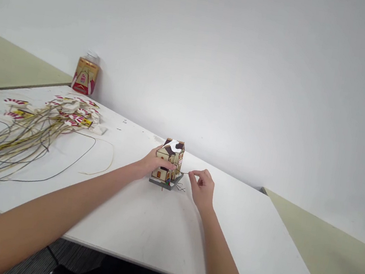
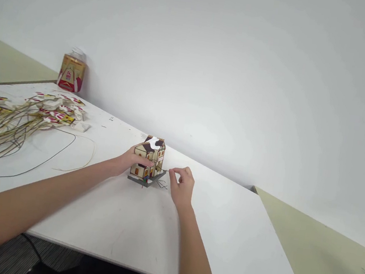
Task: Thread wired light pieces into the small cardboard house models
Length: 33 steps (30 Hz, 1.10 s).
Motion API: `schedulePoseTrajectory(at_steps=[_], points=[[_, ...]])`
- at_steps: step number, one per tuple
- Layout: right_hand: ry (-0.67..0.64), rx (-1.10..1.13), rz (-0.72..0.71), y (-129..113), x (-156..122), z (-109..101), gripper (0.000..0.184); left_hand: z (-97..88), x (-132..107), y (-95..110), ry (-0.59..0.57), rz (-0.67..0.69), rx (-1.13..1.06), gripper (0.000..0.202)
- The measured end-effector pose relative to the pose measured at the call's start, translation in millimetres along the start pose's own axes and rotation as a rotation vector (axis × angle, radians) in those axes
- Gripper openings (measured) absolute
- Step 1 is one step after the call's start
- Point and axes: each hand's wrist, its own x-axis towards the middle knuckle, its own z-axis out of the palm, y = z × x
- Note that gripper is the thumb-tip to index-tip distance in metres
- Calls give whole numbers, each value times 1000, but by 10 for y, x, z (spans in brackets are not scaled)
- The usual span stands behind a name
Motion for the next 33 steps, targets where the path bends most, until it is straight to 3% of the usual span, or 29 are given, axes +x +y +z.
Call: schedulePoseTrajectory(at_steps=[12,19,25,33], points=[[-145,-94,-276,-47,-107,115,20,-32,28,-107,-70,44,27,59],[-284,-117,-243,-42,-119,139,20,-12,17,-116,-67,26,18,70],[-416,-88,-203,-85,-116,108,21,-13,10,-117,-53,21,3,67],[-518,-207,-151,-196,-129,34,40,-7,7,-104,-54,17,-15,70]])
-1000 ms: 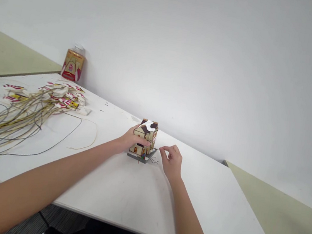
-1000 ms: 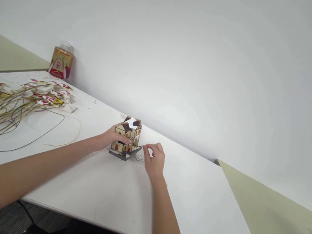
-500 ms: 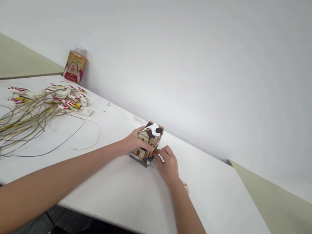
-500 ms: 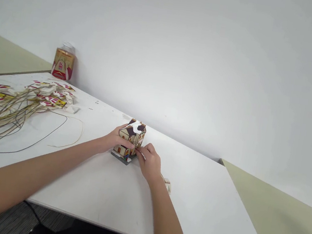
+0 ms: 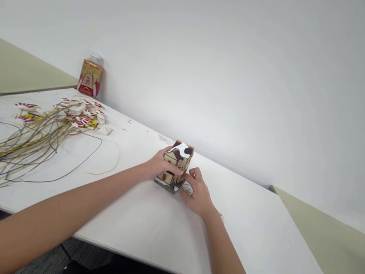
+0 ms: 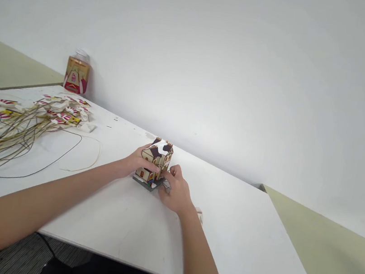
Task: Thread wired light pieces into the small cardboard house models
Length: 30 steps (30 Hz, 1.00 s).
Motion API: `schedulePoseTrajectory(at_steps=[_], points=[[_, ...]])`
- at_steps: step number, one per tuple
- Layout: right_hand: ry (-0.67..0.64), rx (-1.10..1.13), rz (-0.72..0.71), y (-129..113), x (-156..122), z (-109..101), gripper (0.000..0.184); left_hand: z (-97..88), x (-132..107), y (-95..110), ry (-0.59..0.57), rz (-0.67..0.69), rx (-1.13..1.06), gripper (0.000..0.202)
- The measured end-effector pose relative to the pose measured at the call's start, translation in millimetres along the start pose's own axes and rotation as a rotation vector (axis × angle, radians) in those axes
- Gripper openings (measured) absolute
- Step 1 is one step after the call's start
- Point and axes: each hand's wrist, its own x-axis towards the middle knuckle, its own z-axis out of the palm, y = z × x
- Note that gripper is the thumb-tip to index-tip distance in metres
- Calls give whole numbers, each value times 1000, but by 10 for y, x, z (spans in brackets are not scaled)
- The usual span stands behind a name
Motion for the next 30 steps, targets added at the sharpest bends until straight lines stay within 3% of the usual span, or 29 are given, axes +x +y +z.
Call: schedulePoseTrajectory(at_steps=[12,16,23,30], points=[[146,-115,-10,49,40,142,21,44,-29,29,35,-16,-19,57],[184,-146,-10,54,38,167,25,69,-65,49,41,-30,-30,60],[243,-212,-35,43,21,168,27,32,-53,1,-45,22,-5,55],[282,-331,-145,89,22,150,25,29,-50,7,-38,-14,3,46]])
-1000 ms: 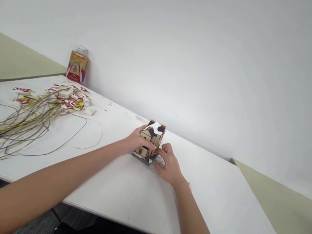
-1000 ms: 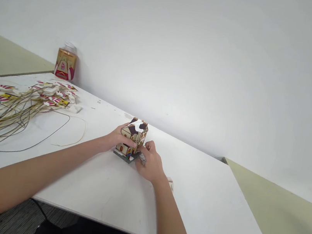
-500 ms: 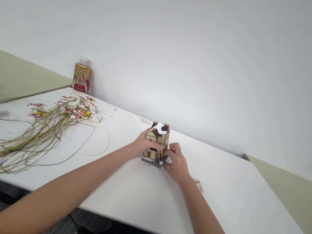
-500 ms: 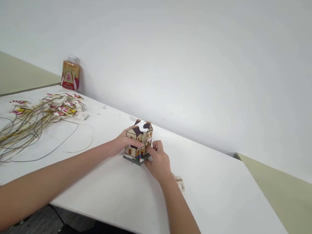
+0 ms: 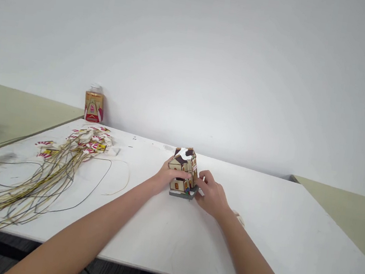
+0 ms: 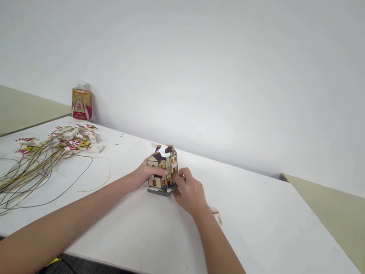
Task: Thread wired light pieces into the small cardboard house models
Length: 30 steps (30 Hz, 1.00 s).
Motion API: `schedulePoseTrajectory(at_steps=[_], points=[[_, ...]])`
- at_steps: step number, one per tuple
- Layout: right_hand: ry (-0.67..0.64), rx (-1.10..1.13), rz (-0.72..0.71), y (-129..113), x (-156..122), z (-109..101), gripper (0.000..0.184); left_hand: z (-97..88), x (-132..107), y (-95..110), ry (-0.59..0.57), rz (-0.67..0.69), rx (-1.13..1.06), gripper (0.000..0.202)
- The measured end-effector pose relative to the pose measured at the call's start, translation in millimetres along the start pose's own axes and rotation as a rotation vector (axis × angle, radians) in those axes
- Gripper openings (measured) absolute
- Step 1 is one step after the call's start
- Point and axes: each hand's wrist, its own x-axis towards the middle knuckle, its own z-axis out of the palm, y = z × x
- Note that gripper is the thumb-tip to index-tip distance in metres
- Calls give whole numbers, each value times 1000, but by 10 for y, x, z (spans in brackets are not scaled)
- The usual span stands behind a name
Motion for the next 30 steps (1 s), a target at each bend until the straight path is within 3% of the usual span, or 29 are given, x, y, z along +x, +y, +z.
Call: schedulePoseTrajectory(at_steps=[5,11,22,25,30], points=[[56,-34,-54,50,-6,-48,36,10,0,31,40,-21,-15,44],[123,-34,-57,88,16,-94,10,28,9,51,99,-40,-56,43],[205,-42,-68,131,33,-136,13,50,29,62,195,-53,-94,45],[246,89,-63,121,43,-164,9,33,43,44,216,-40,-134,52],[230,520,80,61,61,-189,7,-6,70,22,232,-35,-176,49]])
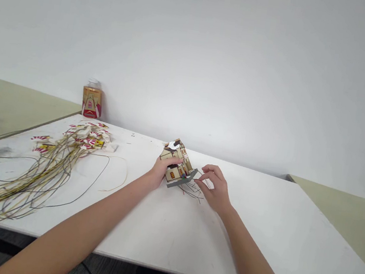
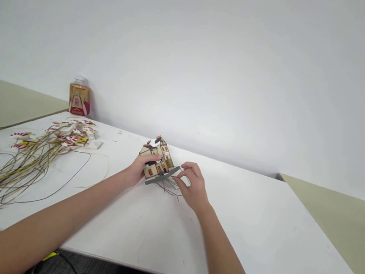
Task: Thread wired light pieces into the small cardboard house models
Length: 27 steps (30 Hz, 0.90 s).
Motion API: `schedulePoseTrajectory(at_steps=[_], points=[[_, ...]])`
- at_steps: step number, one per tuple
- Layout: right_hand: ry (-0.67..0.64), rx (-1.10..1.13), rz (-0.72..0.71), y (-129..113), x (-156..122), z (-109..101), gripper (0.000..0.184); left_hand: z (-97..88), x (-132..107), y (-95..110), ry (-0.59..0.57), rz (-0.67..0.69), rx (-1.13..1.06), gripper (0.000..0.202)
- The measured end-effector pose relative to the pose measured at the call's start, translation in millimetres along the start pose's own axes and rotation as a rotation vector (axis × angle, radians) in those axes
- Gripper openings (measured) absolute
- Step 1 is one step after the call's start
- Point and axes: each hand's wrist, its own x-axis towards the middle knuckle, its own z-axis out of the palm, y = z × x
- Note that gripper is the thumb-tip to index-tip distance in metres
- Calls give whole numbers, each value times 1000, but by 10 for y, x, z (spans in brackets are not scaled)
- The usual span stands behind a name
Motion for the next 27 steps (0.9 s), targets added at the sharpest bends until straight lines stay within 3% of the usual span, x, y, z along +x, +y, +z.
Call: schedulePoseTrajectory(at_steps=[5,12,17,22,27], points=[[91,362,203,-37,-7,87,14,5,-5,27,44,7,-34,47],[480,760,484,-84,73,76,27,9,-2,31,76,-22,-54,47],[604,1022,705,-49,114,-12,33,20,-9,27,74,-27,-79,44],[593,1127,799,25,114,-62,33,6,2,25,97,-35,-119,42],[373,1052,990,66,118,-59,34,-30,35,8,139,-12,-212,42]])
